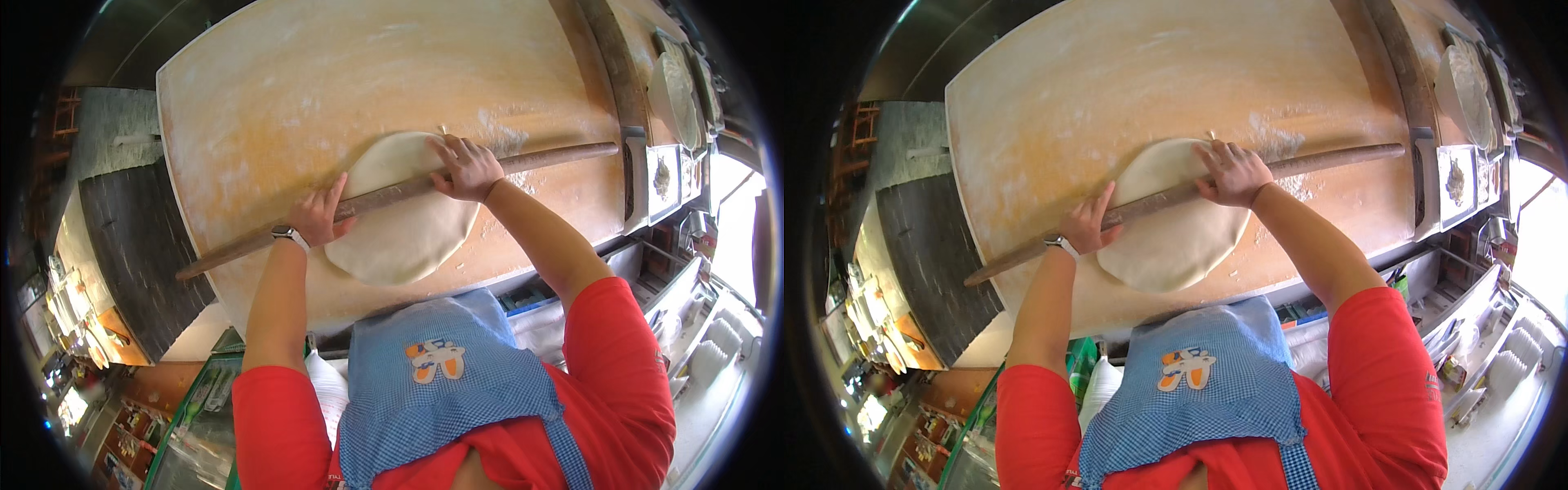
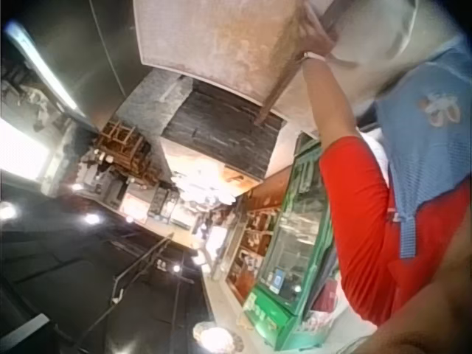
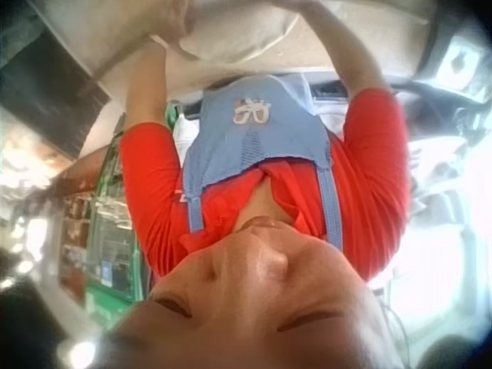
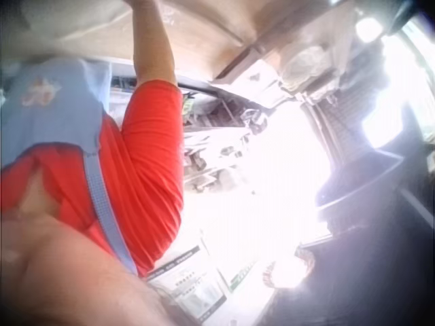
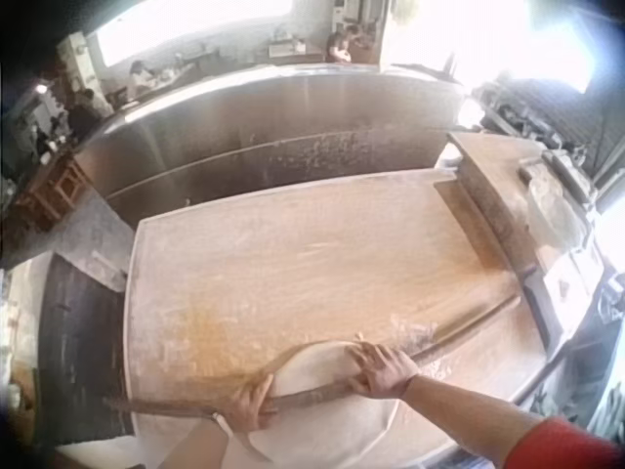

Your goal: The person arranges noodles on a tray, then kneads and rolls out dough on a wooden board using a rolling pin. The person repeatedly flattens and stretches the dough into a large thin sheet.

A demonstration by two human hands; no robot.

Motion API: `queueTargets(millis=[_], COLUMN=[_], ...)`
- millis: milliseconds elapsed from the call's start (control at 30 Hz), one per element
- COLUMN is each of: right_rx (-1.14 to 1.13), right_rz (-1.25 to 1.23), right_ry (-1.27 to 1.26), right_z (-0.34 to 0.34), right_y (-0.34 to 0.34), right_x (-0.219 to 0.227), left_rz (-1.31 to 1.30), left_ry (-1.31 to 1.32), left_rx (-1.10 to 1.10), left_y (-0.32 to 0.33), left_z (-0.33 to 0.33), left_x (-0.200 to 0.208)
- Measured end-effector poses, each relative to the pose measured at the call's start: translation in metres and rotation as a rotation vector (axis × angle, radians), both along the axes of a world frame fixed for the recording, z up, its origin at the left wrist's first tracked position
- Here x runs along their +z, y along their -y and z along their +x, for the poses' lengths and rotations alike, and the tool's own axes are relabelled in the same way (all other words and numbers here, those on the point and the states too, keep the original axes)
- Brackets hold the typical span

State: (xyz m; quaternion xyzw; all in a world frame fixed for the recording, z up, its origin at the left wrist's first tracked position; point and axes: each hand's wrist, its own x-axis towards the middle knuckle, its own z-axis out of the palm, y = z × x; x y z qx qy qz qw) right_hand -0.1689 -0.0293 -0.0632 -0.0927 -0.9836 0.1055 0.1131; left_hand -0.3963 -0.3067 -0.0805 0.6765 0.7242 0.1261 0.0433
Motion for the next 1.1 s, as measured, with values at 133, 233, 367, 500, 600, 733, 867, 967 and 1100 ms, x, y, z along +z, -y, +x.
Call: queueTargets(millis=[133, 233, 367, 500, 600, 733, 867, 967, 1100], right_rx=[0.065, -0.009, -0.462, -0.622, -0.712, -0.696, -0.504, -0.392, -0.278], right_rz=[0.038, 0.058, 0.073, -0.053, -0.083, -0.041, -0.104, -0.113, -0.047], right_ry=[-0.015, 0.01, -0.033, 0.027, 0.027, -0.061, -0.084, -0.034, -0.049], right_z=[-0.011, -0.017, -0.017, 0.015, 0.058, 0.043, 0.033, 0.016, -0.002], right_y=[-0.012, -0.014, 0.017, 0.046, 0.078, 0.082, 0.067, 0.05, 0.034], right_x=[-0.009, -0.013, -0.03, -0.023, -0.03, -0.005, -0.014, -0.01, -0.015], left_rz=[0.017, -0.049, 0.076, -0.014, 0.0, -0.009, -0.059, -0.049, 0.021], left_ry=[-0.012, -0.029, -0.049, -0.011, -0.087, -0.058, -0.024, 0.044, 0.1], left_rx=[-0.006, 0.086, 0.133, 0.472, 0.469, 0.408, 0.403, 0.366, 0.291], left_y=[-0.007, -0.015, -0.025, -0.039, -0.045, -0.063, -0.083, -0.102, -0.116], left_z=[-0.018, -0.022, 0.0, 0.081, 0.111, 0.108, 0.091, 0.068, 0.042], left_x=[0.001, 0.0, -0.006, -0.003, 0.006, 0.004, 0.006, 0.002, -0.019])
